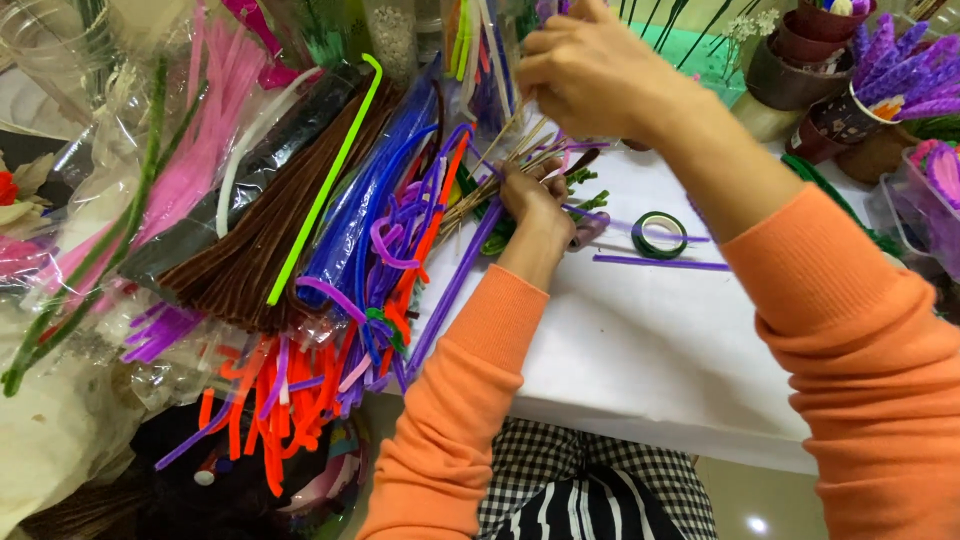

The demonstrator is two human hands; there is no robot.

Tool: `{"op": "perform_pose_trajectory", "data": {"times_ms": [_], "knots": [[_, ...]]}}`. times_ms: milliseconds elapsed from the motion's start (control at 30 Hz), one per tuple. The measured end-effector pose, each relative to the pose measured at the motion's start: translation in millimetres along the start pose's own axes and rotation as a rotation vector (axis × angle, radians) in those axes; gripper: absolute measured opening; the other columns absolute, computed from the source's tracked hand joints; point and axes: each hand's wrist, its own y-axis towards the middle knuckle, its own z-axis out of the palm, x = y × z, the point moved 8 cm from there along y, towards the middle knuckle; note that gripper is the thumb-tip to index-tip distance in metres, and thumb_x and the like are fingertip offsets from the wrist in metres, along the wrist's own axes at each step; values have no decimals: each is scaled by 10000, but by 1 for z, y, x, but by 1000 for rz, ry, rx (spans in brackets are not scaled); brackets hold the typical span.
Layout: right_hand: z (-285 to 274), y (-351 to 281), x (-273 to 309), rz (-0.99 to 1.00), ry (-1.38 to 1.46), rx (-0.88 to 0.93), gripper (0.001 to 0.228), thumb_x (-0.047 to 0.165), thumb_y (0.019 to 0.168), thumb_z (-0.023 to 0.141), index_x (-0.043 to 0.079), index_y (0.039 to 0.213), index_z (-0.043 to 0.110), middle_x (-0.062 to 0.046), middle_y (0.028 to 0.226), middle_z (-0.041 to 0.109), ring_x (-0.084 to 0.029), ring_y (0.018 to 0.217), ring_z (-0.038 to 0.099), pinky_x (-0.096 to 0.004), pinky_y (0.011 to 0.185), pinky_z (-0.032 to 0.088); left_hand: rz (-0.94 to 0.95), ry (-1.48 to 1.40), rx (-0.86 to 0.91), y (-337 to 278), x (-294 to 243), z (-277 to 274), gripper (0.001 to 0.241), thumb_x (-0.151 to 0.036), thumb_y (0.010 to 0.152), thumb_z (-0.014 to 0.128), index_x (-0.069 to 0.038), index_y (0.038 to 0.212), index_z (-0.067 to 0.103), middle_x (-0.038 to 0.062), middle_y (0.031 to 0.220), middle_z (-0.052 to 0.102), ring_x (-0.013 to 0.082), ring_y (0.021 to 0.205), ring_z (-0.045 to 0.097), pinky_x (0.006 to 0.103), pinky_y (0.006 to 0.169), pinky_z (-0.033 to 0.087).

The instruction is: The person selects purple pipe cleaners and a wooden stick from a cluttered table. They wrap the pipe cleaner around the stick to create a spiral shape, then secure the base with green floral tape. The finished lavender-like craft is placed on the table.

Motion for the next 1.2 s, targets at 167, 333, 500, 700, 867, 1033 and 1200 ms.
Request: {"op": "perform_pose_trajectory", "data": {"times_ms": [167, 333, 500, 700, 867, 1033, 1200], "knots": [[-32, -34, -21, 236, 85, -71, 102, 72, 927, 535, 79, 932, 637, -62, 892, 586, -296, 786, 575, -417, 538, 457, 195, -131, 60, 18, -6, 8, 354, -372, 965, 320, -99, 863, 522, 34, 546, 535, 88, 371, 361, 186, 357, 269], [-56, -93, -25, 580, 483, -25, 88, 77, 943, 552, 29, 970, 621, -73, 643, 518, -185, 535, 417, -315, 495, 293, 27, 3, 132, 3, 9, 13, 380, -431, 953, 316, -201, 673, 433, -28, 557, 526, 77, 390, 329, 412, 679, 259], [-48, -158, -27, 915, 856, -107, 145, 165, 984, 496, 54, 941, 578, 15, 656, 396, -75, 571, 309, -217, 506, 247, 32, -19, 552, 65, 37, 50, 288, -350, 879, 501, -109, 729, 448, 105, 614, 555, 133, 363, 407, 208, 308, 190], [-9, -212, -23, 1048, 1168, -202, 186, 224, 927, 482, 106, 990, 611, 53, 608, 412, -31, 511, 319, -158, 408, 209, 82, 339, 980, -42, 44, 70, 369, -370, 802, 579, -46, 978, 553, 51, 654, 525, 39, 398, 335, 129, 377, 225], [-3, -222, -20, 720, 683, -343, 157, 96, 810, 665, 91, 966, 674, -94, 737, 625, -232, 658, 600, -300, 605, 461, 420, 434, 954, -26, 40, 68, 350, -275, 849, 613, -5, 1070, 585, 109, 696, 595, 38, 460, 396, 112, 417, 298], [-36, -252, -27, 861, 826, -313, 190, -6, 783, 635, -8, 973, 641, -152, 765, 643, -229, 641, 616, -292, 625, 498, 299, 365, 890, -5, 37, 61, 320, -204, 860, 566, 51, 1052, 571, 83, 675, 578, 29, 446, 386, 106, 412, 287], [-37, -294, -53, 1023, 1183, -554, 199, -32, 759, 657, -36, 948, 594, -142, 842, 627, -174, 765, 643, -220, 713, 559, 99, 312, 903, -8, 49, 61, 270, -163, 845, 567, 31, 1032, 571, 66, 699, 559, 20, 445, 375, 115, 431, 276]]}}
